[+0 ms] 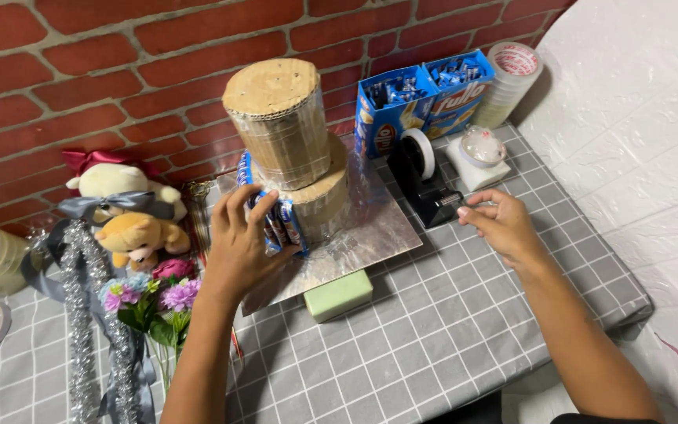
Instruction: Assembling a snack cake by taping individual chocolate wafer bars around a cylindrical cardboard base.
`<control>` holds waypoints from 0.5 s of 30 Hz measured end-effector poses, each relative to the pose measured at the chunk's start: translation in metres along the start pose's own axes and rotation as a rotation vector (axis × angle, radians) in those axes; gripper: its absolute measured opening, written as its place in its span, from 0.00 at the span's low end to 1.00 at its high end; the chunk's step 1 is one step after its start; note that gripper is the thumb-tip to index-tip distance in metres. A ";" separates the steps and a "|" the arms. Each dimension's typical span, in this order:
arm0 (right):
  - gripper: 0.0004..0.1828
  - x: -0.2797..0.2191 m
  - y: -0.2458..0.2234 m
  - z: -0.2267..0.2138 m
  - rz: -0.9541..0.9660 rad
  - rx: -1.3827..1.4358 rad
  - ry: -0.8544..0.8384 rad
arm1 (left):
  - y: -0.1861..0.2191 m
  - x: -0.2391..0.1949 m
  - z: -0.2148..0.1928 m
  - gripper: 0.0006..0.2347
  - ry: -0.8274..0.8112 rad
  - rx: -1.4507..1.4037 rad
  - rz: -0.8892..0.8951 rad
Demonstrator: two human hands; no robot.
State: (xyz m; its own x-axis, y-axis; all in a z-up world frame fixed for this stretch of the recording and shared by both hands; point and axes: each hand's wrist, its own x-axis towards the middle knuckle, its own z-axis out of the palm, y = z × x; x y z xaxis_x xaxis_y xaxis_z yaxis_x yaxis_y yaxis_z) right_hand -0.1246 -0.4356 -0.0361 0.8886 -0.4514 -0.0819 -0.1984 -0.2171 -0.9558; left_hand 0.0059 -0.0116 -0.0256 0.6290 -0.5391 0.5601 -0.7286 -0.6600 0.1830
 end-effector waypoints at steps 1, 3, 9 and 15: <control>0.16 0.000 0.002 0.001 0.002 0.001 0.016 | 0.001 0.001 0.000 0.47 0.000 -0.009 0.013; 0.09 0.004 0.006 0.006 0.018 0.001 -0.010 | 0.002 0.001 -0.002 0.47 -0.001 0.029 0.007; 0.03 0.005 0.000 0.009 -0.034 -0.134 -0.008 | 0.002 0.001 -0.004 0.49 0.005 0.037 -0.015; 0.04 0.002 -0.012 0.007 -0.072 -0.075 -0.116 | 0.003 0.003 -0.020 0.49 0.038 0.088 -0.036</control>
State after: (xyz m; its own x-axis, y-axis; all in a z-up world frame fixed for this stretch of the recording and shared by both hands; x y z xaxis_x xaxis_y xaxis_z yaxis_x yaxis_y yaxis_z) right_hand -0.1176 -0.4282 -0.0268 0.9424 -0.3306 -0.0503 -0.1591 -0.3110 -0.9370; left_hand 0.0003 -0.0049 -0.0071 0.6422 -0.4955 0.5849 -0.6784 -0.7226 0.1329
